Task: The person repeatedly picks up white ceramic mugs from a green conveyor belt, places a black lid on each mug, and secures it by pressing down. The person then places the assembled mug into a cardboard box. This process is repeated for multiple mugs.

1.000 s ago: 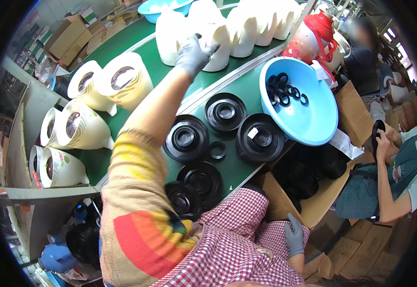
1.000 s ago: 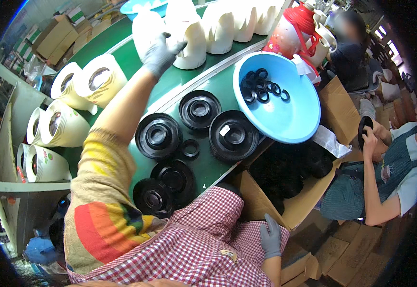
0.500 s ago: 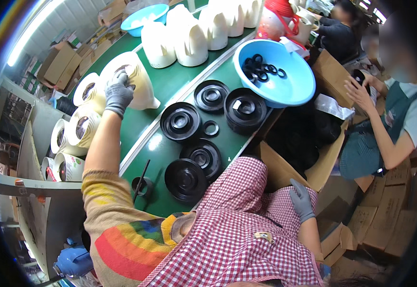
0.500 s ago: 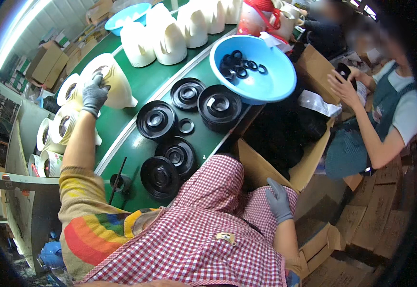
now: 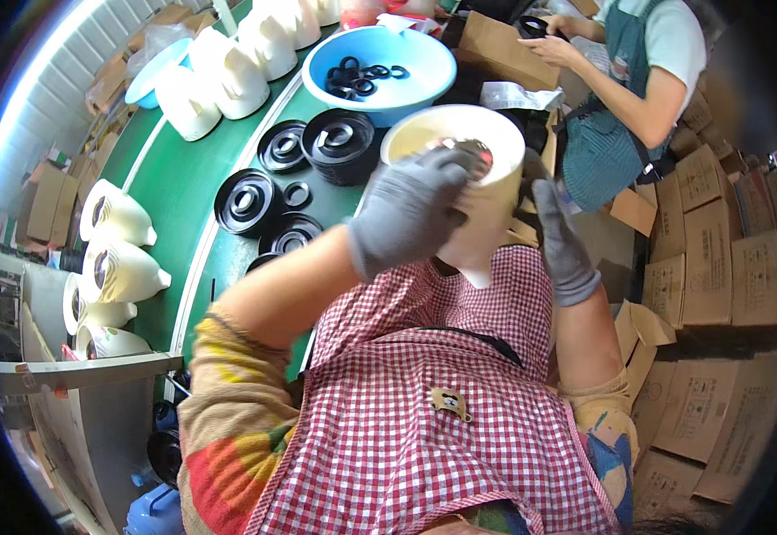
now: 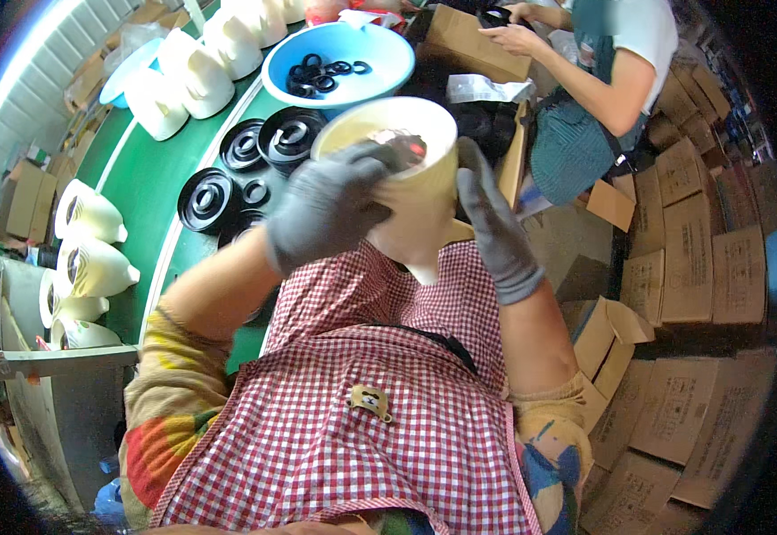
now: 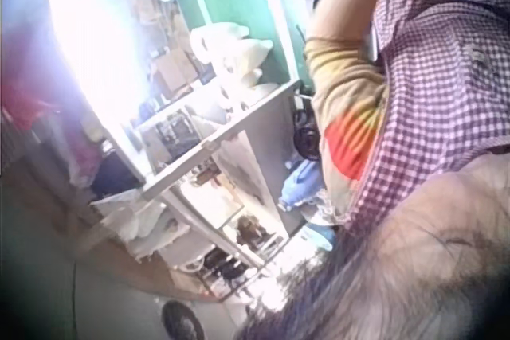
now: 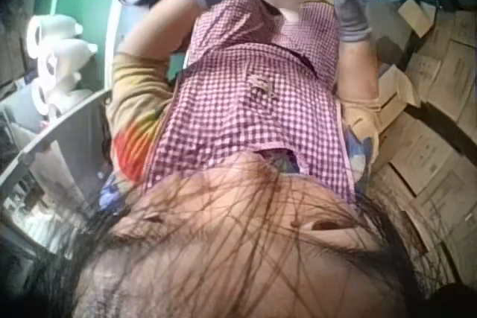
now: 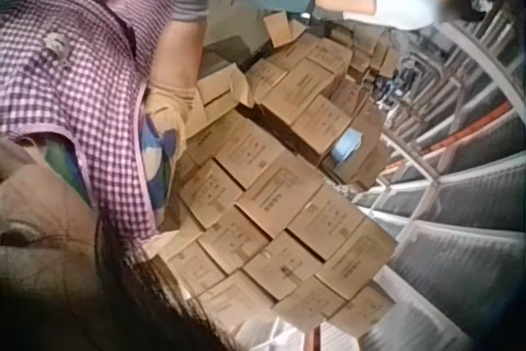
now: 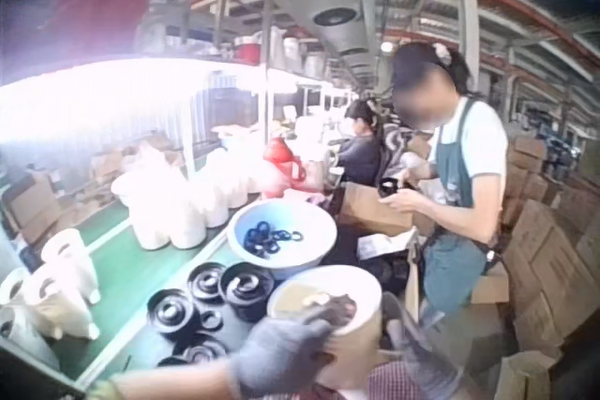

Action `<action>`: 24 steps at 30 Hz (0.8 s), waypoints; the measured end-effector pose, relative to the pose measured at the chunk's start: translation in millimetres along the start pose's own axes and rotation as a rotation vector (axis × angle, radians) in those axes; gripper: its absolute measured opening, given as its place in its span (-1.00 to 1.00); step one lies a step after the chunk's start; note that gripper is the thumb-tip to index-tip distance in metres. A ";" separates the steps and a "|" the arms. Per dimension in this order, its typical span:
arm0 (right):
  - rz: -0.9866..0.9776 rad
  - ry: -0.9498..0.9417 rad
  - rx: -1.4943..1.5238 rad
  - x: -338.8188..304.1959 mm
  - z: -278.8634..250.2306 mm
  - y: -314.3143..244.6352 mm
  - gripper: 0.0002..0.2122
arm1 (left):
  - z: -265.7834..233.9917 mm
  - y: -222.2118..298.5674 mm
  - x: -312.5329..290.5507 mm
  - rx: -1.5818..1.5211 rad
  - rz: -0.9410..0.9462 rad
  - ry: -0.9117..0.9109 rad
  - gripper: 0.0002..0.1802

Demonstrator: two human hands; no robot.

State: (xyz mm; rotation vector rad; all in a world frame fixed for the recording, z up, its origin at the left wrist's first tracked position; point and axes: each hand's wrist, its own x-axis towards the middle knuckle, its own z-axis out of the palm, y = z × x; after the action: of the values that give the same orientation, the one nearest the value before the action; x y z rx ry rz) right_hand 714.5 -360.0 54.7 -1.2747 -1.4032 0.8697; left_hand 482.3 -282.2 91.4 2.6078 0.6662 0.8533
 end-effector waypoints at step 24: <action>0.419 -0.718 0.844 32.2 -16.3 83.6 -0.41 | 21.9 10.6 -48.5 0.114 0.492 -0.206 -0.54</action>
State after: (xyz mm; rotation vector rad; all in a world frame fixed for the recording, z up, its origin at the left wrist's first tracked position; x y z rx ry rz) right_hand 753.3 -315.1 -14.4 -0.5948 -1.0442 2.0835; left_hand 464.7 -319.6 56.2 2.9622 0.0114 0.6691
